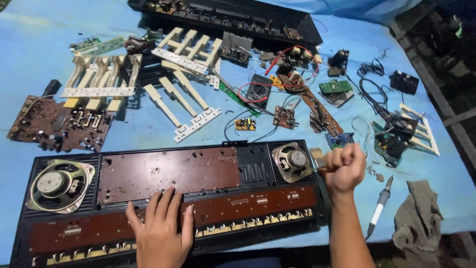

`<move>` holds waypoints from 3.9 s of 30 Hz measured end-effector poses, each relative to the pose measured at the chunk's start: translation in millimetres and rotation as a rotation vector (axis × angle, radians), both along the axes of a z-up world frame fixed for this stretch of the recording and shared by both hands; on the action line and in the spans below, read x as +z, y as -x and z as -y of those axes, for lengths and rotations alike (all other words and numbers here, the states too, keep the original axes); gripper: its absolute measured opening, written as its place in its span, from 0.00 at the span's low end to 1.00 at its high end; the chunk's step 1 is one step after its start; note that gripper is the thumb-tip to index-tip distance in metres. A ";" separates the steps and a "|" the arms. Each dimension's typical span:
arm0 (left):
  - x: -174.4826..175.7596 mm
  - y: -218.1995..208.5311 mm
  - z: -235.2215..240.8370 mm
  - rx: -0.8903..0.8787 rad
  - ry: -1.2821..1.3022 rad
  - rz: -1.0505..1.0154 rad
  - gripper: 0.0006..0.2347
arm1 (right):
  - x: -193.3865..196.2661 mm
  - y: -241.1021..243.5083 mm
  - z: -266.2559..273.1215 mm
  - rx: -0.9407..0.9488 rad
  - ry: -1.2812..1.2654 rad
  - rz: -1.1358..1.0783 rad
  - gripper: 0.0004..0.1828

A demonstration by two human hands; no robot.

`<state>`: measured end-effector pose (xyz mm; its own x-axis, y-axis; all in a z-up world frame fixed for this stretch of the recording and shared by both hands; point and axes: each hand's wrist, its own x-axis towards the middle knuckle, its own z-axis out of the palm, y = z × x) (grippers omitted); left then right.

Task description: The person cleans the internal components of a disassembled electronic device using a brush. They scrub the speaker cone and surrounding metal chassis, then remove the speaker and place it on the table. The person then uses their fingers to wipe dust from the speaker mounting area.

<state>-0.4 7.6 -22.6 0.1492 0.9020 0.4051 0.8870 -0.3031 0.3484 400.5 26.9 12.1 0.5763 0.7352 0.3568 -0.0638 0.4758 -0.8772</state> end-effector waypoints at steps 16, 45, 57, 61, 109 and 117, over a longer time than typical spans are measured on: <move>4.8 -3.7 4.8 0.031 -0.027 -0.041 0.15 | 3.4 -3.1 2.3 0.186 -0.008 -0.094 0.23; 2.9 -3.8 5.5 0.047 -0.010 -0.034 0.16 | 2.3 -1.7 -4.9 0.097 -0.005 -0.068 0.23; 3.7 -4.1 5.4 0.055 0.020 -0.041 0.16 | -3.2 -2.0 -1.0 0.125 0.017 0.008 0.23; 8.1 -4.3 5.5 0.056 0.039 -0.051 0.17 | 2.2 17.3 -0.1 -0.162 0.014 -0.066 0.21; 12.2 -2.8 9.8 0.021 -0.033 -0.062 0.14 | 9.5 3.0 -9.2 -0.053 0.189 0.069 0.24; 14.4 -3.5 9.3 0.017 -0.036 -0.068 0.15 | 20.8 5.0 -4.9 0.254 0.189 0.015 0.26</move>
<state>3.1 -1.7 -8.2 0.1625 0.8895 0.4270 0.9131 -0.2996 0.2766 395.5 31.9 32.9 0.3616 0.9090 0.2071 -0.1458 0.2746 -0.9504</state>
